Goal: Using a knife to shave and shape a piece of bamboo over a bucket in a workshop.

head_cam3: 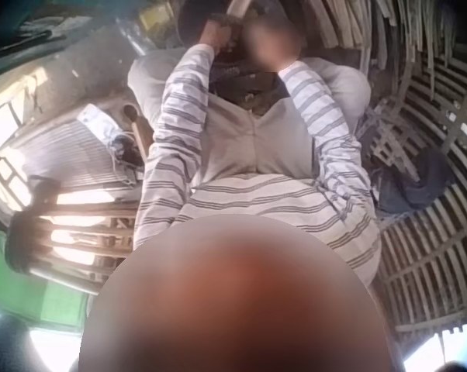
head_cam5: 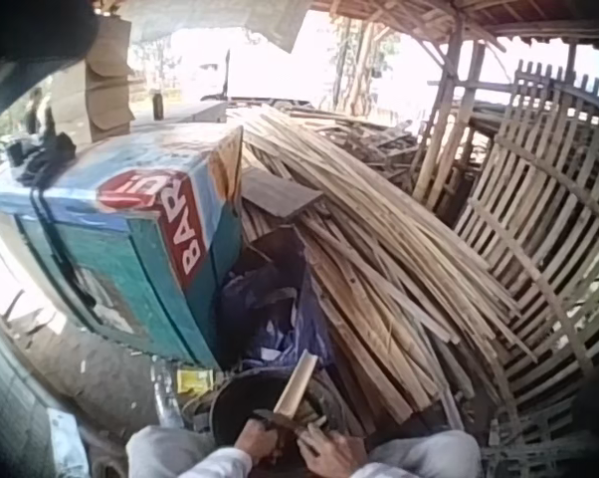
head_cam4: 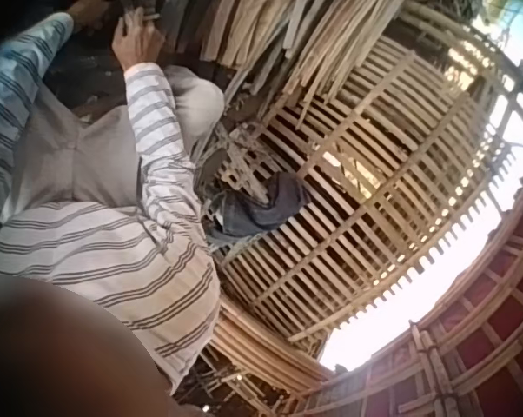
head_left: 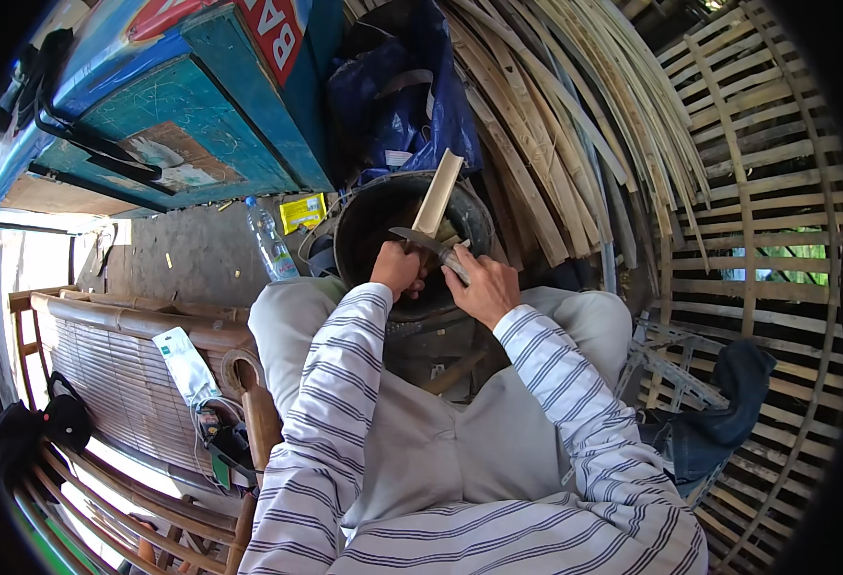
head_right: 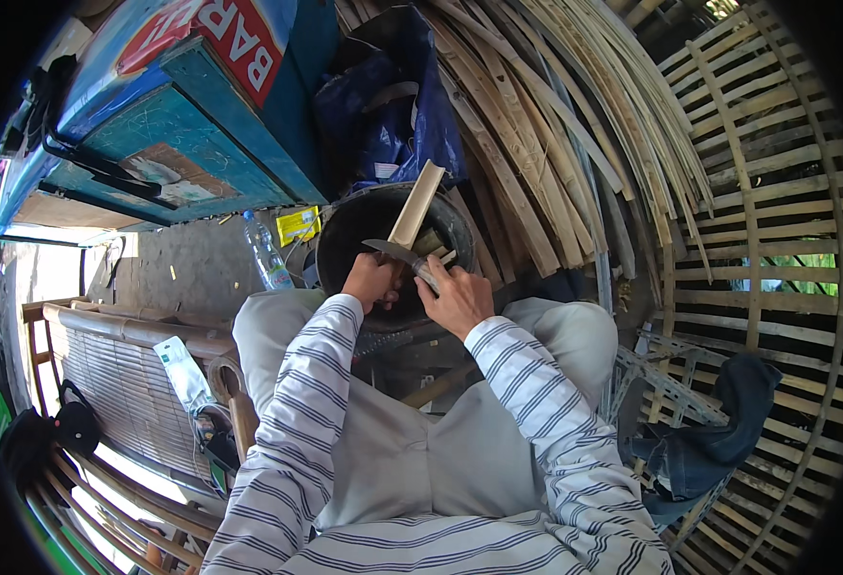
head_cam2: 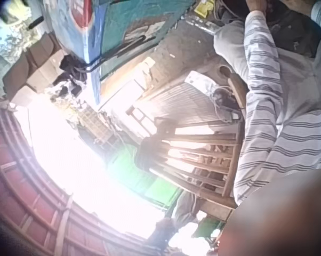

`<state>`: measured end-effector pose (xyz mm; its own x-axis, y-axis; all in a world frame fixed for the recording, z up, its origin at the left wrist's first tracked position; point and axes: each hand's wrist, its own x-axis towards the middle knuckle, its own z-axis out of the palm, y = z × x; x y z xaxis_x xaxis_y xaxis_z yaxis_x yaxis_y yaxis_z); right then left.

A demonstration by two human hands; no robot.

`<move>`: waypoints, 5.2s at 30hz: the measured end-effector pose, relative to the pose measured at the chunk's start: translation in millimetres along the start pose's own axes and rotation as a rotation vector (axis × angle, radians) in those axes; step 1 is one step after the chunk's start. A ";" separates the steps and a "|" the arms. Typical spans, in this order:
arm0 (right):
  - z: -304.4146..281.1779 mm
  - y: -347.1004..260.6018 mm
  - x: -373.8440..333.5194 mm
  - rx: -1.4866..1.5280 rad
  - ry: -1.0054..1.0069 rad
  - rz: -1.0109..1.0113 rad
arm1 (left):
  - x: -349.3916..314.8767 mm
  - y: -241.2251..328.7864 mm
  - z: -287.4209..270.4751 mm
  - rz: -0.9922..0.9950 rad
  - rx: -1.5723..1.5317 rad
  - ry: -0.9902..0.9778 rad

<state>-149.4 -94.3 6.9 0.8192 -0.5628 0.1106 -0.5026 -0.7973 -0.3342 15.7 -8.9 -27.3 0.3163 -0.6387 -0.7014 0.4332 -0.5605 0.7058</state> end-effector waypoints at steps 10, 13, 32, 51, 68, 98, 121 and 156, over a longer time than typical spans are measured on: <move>-10.5 2.1 3.0 0.001 -0.029 0.013 | 5.6 -7.2 -0.8 0.008 -0.296 -0.224; -7.7 12.5 6.4 0.057 0.027 0.020 | 2.9 -4.9 -0.1 0.032 -0.320 -0.253; -3.1 16.4 -1.3 0.052 0.032 0.041 | -2.2 0.4 8.0 -0.011 -0.278 -0.130; 1.0 17.4 -9.0 0.015 0.009 0.012 | -5.7 5.0 14.9 0.000 -0.185 -0.056; 6.2 9.8 -8.2 -0.004 0.038 -0.012 | -4.6 -1.5 9.2 -0.049 -0.300 -0.106; 7.7 21.4 -7.6 0.032 0.036 0.041 | -2.8 4.4 8.2 -0.017 -0.255 -0.043; 1.1 11.5 2.6 -0.015 -0.121 0.116 | -5.2 1.1 10.0 -0.063 -0.196 -0.046; 0.2 -6.5 -5.5 -0.045 -0.086 0.012 | 1.0 -3.9 7.7 -0.044 -0.271 -0.041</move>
<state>-150.6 -85.9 8.3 0.8327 -0.5532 0.0254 -0.5230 -0.8006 -0.2925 7.8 -11.5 -30.0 0.2601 -0.6406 -0.7225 0.6574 -0.4305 0.6184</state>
